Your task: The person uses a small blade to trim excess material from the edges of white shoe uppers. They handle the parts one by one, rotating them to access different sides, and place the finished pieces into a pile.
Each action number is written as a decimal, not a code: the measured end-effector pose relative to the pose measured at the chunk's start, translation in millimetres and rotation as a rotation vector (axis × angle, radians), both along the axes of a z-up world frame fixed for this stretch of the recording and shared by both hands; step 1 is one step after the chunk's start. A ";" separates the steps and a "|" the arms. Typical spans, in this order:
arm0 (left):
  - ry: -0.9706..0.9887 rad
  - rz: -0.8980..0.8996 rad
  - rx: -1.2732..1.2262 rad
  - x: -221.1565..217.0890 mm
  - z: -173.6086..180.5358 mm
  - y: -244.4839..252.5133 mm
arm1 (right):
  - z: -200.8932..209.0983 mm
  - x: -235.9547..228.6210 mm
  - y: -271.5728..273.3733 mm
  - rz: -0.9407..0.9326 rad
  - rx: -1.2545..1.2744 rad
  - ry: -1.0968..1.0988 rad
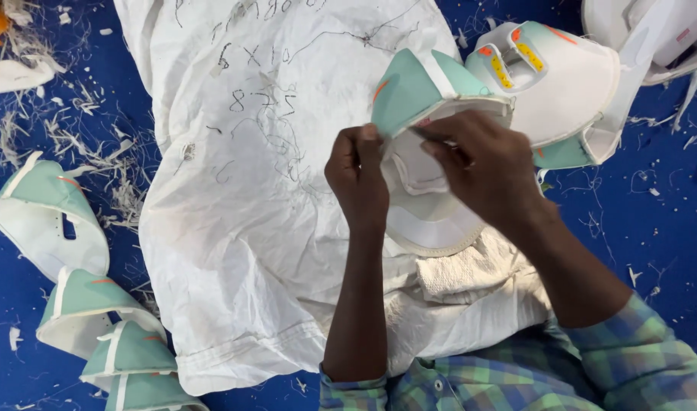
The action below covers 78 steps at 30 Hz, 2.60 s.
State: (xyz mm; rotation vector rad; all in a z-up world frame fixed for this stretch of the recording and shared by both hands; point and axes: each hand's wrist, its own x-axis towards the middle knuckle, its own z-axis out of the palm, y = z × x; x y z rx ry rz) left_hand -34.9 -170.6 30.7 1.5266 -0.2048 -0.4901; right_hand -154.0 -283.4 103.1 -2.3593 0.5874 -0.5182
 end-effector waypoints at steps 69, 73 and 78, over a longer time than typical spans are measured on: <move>-0.571 -0.249 0.085 -86.2 5.5 3.7 | -21.8 -67.7 1.5 -0.098 0.030 0.086; -0.517 -0.225 0.093 -88.3 -9.4 6.3 | -37.3 -71.1 1.0 -0.097 0.049 0.093; -0.244 -0.134 0.116 -85.3 -9.1 -0.8 | -21.8 -68.7 4.4 -0.069 0.072 0.050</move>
